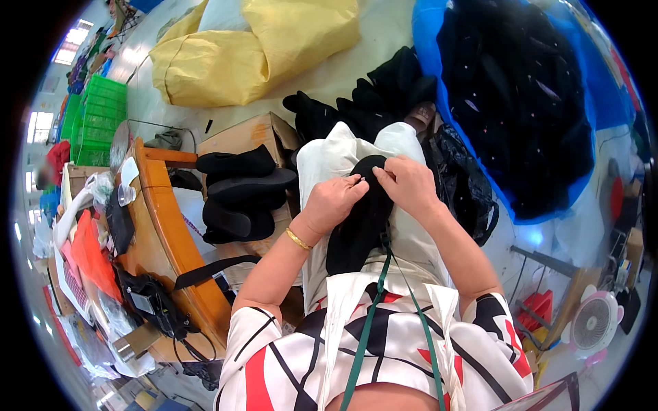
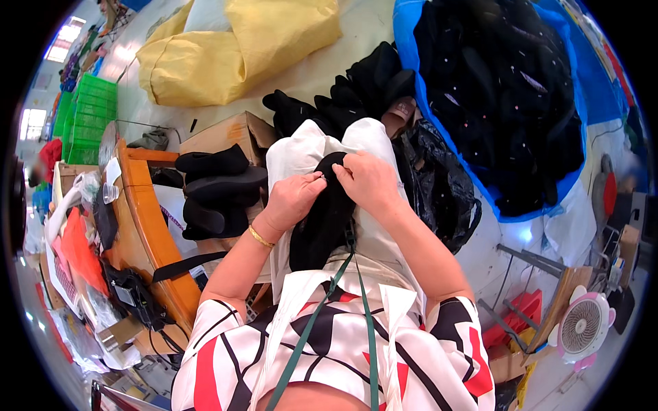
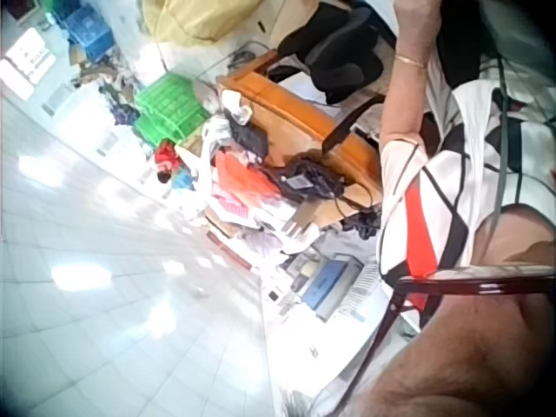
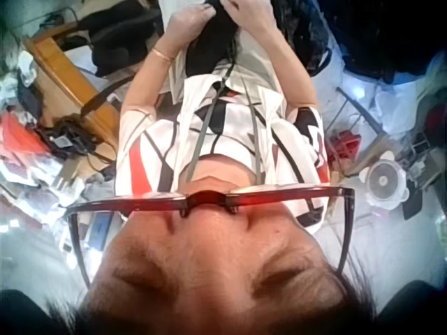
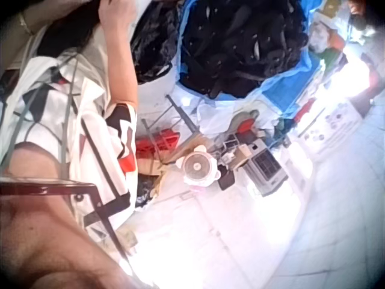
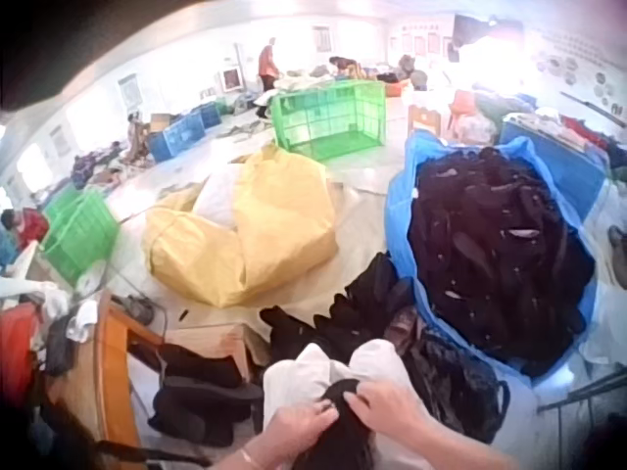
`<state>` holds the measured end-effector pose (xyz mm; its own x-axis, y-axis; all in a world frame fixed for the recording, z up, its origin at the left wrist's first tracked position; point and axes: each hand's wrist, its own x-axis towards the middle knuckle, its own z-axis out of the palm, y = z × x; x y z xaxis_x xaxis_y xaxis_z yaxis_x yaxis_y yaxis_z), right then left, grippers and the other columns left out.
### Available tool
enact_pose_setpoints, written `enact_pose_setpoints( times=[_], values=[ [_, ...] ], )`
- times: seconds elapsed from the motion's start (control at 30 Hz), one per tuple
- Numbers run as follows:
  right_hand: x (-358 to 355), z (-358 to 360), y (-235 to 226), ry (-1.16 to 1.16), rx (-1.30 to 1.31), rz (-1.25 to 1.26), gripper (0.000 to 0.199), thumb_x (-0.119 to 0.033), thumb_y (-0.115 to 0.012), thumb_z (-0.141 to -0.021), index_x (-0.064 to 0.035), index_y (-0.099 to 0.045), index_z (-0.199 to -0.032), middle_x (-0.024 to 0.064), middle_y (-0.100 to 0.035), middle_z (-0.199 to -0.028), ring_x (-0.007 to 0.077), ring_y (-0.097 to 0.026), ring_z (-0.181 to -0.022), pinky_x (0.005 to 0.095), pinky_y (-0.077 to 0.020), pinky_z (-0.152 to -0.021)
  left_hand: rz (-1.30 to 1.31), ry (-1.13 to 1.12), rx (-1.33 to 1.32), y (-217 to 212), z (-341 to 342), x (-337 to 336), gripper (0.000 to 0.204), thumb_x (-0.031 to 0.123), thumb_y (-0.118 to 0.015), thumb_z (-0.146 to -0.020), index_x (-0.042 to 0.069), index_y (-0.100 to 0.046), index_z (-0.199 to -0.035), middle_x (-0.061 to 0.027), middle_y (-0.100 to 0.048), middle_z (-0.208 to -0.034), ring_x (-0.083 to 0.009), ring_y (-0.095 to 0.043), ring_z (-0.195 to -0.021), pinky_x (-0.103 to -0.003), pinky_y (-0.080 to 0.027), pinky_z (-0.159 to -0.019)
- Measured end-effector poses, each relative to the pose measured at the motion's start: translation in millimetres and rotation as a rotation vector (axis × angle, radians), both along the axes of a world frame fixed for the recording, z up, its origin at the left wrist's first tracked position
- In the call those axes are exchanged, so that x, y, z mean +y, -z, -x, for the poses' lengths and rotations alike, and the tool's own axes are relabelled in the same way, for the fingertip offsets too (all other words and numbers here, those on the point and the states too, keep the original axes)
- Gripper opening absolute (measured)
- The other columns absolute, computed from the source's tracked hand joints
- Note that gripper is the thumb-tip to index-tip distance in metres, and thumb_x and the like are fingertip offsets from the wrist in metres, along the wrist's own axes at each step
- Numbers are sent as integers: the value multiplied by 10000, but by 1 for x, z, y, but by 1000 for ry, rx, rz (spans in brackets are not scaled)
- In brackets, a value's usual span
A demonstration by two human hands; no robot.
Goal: The person sits on the floor and hand-sews a black shoe using a needle and thread. They repeatedly insert the needle into the shoe's upper and pull the thread tight to secure the material. The person works on a single shoe for the duration of the clip, surrounded by other shoes and materials.
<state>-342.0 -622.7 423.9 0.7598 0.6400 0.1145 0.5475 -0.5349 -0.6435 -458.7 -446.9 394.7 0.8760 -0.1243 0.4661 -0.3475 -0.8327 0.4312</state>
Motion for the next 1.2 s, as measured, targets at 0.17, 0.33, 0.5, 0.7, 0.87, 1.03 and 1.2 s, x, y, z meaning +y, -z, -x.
enact_pose_setpoints(
  times=[0.17,0.33,0.5,0.7,0.87,1.03,1.2],
  values=[
    [-6,2,1,-2,46,29,319,-279,-692,-861,-41,-590,-676,138,-610,-712,364,-623,-673,467,-480,-586,-11,5,39,-1,-2,-1,363,18,-694,-800,67,-669,-1159,-133,-697,-949,-301,-686,-826,-374,-571,-692],
    [-15,17,-10,-58,-13,-10,291,-226,-698,-842,-49,-569,-650,115,-575,-655,334,-604,-626,443,-470,-555,201,-40,118,-1,-4,4,352,17,-655,-825,54,-657,-1175,-133,-682,-901,-298,-661,-786,-374,-560,-703],
    [-20,28,-15,-105,-157,-91,231,-157,-686,-806,-73,-558,-632,92,-547,-624,294,-596,-599,424,-465,-533,205,4,136,-7,-8,-5,327,38,-677,-811,51,-657,-1137,-126,-669,-876,-298,-648,-800,-377,-547,-715],
    [-20,48,-11,-161,-242,-117,163,-113,-662,-782,-92,-558,-659,91,-546,-662,289,-592,-631,418,-465,-538,178,5,188,-4,-2,-2,342,-2,-675,-752,34,-681,-1092,-151,-695,-925,-322,-673,-826,-387,-555,-735],
    [-29,57,-30,-85,-270,-152,245,-105,-659,-829,-78,-522,-628,121,-495,-633,325,-543,-576,451,-423,-517,148,124,147,-16,-17,-9,286,110,-671,-749,91,-671,-1034,-122,-678,-929,-320,-667,-867,-402,-550,-767],
    [-43,55,-32,-112,-205,-20,269,-133,-670,-858,-54,-519,-649,125,-520,-645,340,-563,-588,456,-435,-530,148,108,210,-17,10,-9,268,105,-662,-767,74,-644,-1032,-132,-635,-872,-345,-646,-846,-428,-535,-757],
    [-52,56,-37,30,-363,-53,178,-177,-680,-880,-52,-598,-781,138,-608,-753,379,-623,-701,462,-483,-598,155,65,210,5,25,-12,260,96,-655,-772,55,-644,-1028,-135,-645,-894,-346,-650,-860,-423,-535,-764]
  ],
)
